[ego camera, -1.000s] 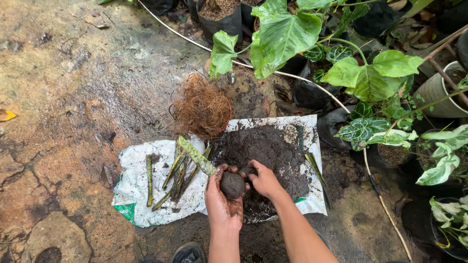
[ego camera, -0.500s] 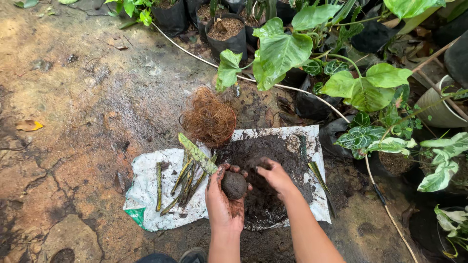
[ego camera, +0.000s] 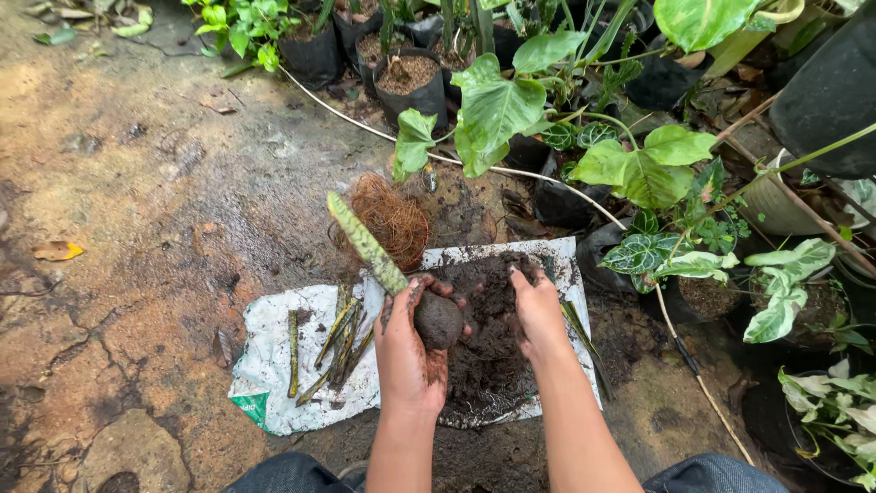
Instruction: The person sits on the ground and molds moist soil with both hands, pressing and rotating it into a compact ball around the base of a snake plant leaf cutting. Cut stems and a pile of coconut fiber rest on a white sack beside the soil pile as the person works the soil ball throughout the clip.
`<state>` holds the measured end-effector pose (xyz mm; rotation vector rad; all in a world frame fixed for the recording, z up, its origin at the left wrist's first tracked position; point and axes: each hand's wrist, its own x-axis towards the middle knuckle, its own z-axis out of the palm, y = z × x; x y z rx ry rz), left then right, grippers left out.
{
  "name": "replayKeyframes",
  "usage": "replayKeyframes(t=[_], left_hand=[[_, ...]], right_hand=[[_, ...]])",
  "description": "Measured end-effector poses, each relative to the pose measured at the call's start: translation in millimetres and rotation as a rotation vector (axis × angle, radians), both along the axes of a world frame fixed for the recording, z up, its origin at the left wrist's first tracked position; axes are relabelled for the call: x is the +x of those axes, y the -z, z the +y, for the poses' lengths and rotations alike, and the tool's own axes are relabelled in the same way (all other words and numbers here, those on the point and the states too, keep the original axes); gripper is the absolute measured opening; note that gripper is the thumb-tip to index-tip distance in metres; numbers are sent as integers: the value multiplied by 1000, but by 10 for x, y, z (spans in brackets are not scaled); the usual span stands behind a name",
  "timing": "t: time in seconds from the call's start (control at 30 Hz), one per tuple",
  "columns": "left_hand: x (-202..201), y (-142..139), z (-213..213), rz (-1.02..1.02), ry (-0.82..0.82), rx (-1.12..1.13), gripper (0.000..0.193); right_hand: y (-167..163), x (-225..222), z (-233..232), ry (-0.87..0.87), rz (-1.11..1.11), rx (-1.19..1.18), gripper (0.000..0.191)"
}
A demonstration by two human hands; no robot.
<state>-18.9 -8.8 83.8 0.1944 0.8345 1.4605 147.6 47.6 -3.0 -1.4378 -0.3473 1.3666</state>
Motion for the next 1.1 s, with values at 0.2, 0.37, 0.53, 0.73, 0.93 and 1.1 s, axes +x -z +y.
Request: replayKeyframes(t=[0.2, 0.37, 0.53, 0.73, 0.93, 1.1], left_hand=[[28, 35, 130, 24, 130, 10, 20], [-57, 258, 28, 50, 157, -75, 23], [-48, 353, 68, 93, 112, -146, 24], [-67, 380, 73, 78, 80, -121, 22], [-35, 443, 63, 56, 54, -127, 22], [-48, 504, 84, 52, -4, -133, 20]], right_hand=[[-187, 12, -133, -111, -14, 191, 55], [-41, 22, -155, -116, -109, 266, 49], [122, 32, -128, -133, -99, 162, 45], [467, -119, -158, -295, -657, 138, 38], [880, -351, -255, -438, -1426, 434, 41], [1061, -452, -452, -705, -1334, 446, 31]])
